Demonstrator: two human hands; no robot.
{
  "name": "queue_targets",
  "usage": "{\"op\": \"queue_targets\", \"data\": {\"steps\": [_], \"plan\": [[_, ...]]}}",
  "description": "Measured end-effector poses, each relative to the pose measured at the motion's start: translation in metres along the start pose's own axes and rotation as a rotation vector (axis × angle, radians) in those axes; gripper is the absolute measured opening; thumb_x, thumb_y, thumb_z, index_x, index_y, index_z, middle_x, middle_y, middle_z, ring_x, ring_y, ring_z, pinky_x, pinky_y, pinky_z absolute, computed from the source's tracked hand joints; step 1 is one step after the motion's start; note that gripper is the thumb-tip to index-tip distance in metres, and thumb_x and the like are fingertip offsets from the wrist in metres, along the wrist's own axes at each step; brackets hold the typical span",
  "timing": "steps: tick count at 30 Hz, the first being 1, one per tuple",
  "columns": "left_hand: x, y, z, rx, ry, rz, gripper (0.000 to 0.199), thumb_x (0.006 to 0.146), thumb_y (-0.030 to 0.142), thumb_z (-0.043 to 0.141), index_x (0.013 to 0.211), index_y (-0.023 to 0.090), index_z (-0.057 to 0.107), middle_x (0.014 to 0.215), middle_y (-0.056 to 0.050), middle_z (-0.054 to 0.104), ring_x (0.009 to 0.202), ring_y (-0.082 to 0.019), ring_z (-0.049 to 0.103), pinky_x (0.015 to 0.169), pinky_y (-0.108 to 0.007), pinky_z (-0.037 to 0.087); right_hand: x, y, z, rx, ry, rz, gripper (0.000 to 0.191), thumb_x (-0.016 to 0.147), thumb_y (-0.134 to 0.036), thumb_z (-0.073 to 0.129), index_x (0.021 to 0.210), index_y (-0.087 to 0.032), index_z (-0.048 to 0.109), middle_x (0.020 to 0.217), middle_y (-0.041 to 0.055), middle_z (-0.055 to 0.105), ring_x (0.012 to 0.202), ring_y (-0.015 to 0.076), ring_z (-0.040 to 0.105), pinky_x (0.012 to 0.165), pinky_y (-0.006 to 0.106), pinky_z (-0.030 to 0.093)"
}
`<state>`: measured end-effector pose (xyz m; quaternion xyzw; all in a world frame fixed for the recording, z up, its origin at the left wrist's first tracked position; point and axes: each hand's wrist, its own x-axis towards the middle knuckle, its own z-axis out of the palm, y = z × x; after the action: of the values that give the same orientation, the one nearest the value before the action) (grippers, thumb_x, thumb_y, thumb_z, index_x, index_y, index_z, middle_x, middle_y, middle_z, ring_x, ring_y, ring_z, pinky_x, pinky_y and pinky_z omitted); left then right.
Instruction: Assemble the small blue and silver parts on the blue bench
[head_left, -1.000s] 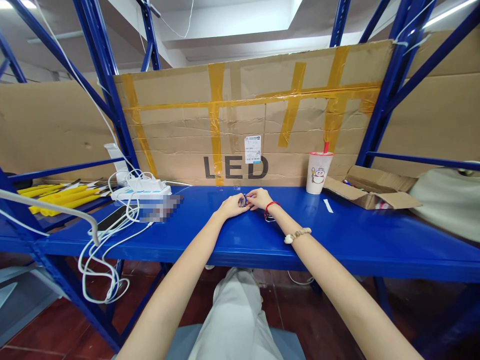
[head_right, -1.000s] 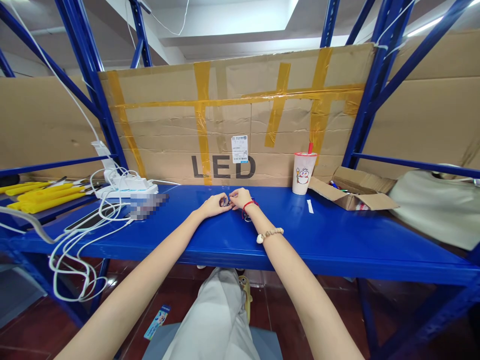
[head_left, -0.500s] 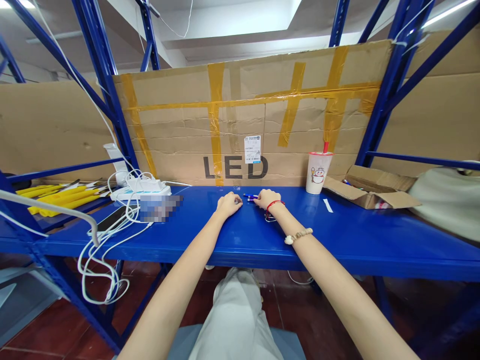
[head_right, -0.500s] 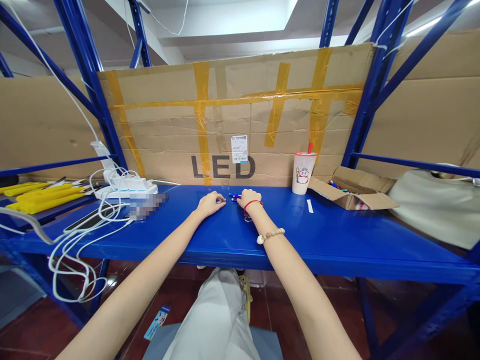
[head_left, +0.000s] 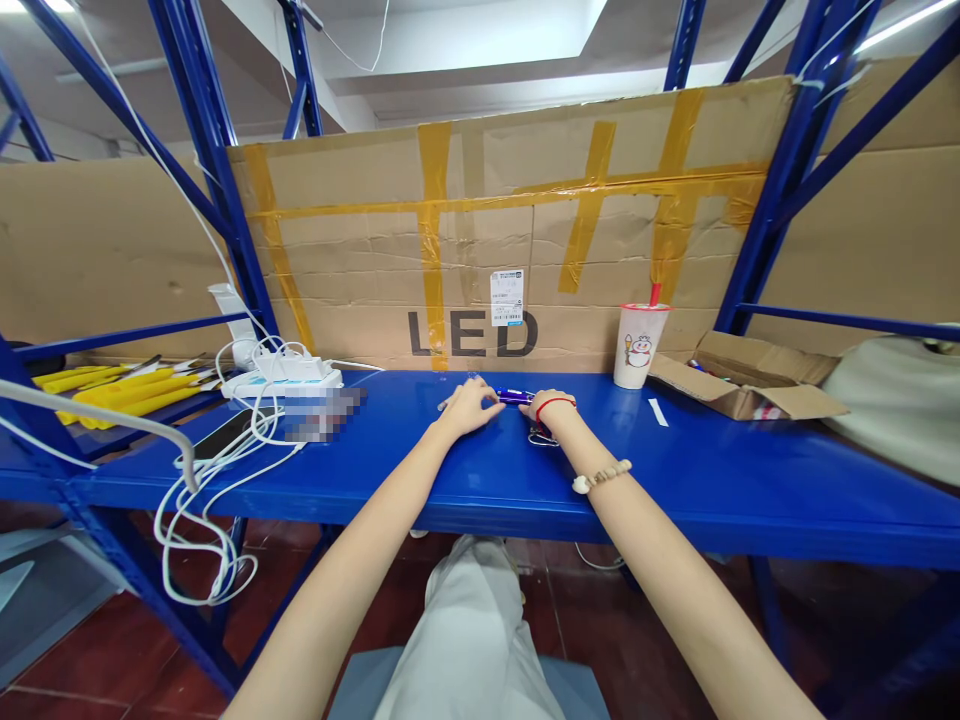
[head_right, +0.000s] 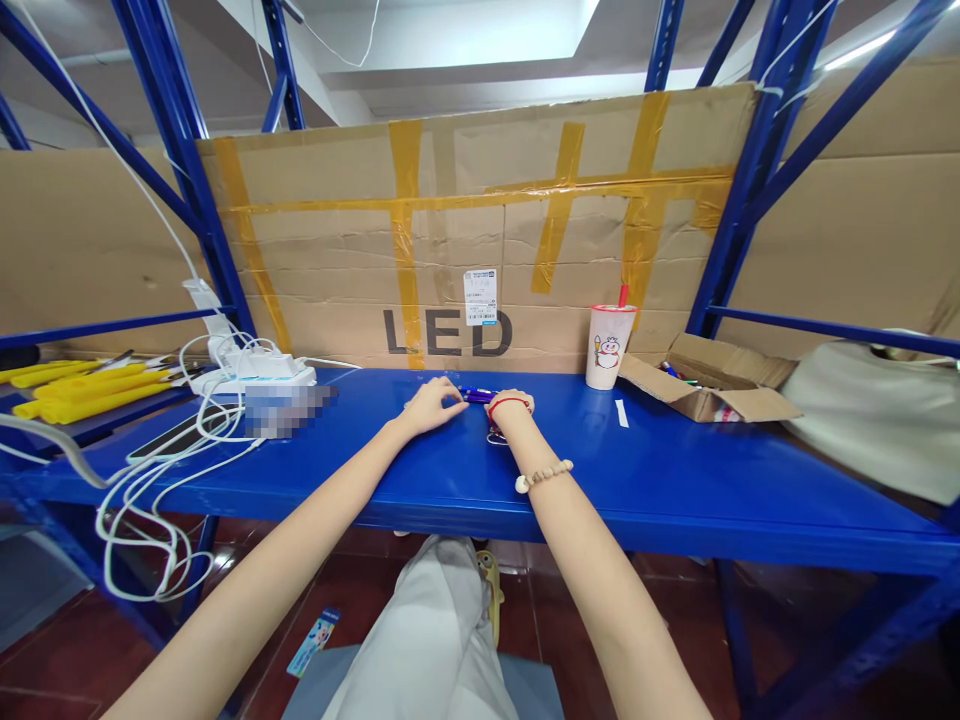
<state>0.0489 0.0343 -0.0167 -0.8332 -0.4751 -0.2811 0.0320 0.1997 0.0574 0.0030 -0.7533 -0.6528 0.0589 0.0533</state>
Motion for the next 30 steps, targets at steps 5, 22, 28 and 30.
{"op": "queue_targets", "data": {"steps": [5,22,28,30], "plan": [[-0.003,0.02,0.003,-0.306,-0.178,0.112,0.027,0.069,0.042,0.06,0.074,0.016,0.066,0.074,-0.001,0.062,0.069,-0.012,0.054,0.067,-0.022,0.041,0.001,-0.004,0.004,0.069,-0.027,-0.019,0.039,0.068,-0.042,0.066,0.091,-0.01,0.065,0.078,0.0181,0.064,0.083,0.0293,0.062,0.067,0.037,0.051],[0.0,0.013,0.006,-0.284,-0.176,0.058,0.021,0.064,0.036,0.065,0.069,0.015,0.066,0.073,-0.001,0.063,0.068,-0.012,0.054,0.064,-0.021,0.041,-0.006,-0.008,0.006,0.3,-0.048,-0.187,0.023,0.076,-0.025,0.057,0.09,-0.009,0.065,0.074,0.0147,0.066,0.059,0.0209,0.063,0.056,0.027,0.052],[0.003,-0.001,0.008,-0.204,-0.193,-0.011,0.018,0.067,0.03,0.059,0.079,0.019,0.067,0.08,0.001,0.066,0.075,-0.012,0.057,0.069,-0.02,0.043,-0.005,-0.011,0.01,0.32,0.128,-0.299,0.02,0.079,-0.024,0.051,0.089,-0.018,0.066,0.088,0.0078,0.066,0.082,0.0179,0.062,0.073,0.024,0.048],[0.003,-0.003,0.007,-0.157,-0.183,-0.06,0.019,0.066,0.029,0.058,0.08,0.02,0.068,0.081,0.0,0.066,0.077,-0.013,0.058,0.07,-0.021,0.043,-0.007,-0.009,0.007,0.27,0.193,-0.263,0.02,0.078,-0.026,0.051,0.091,-0.021,0.066,0.095,0.0073,0.064,0.09,0.0194,0.06,0.078,0.028,0.046]]}}
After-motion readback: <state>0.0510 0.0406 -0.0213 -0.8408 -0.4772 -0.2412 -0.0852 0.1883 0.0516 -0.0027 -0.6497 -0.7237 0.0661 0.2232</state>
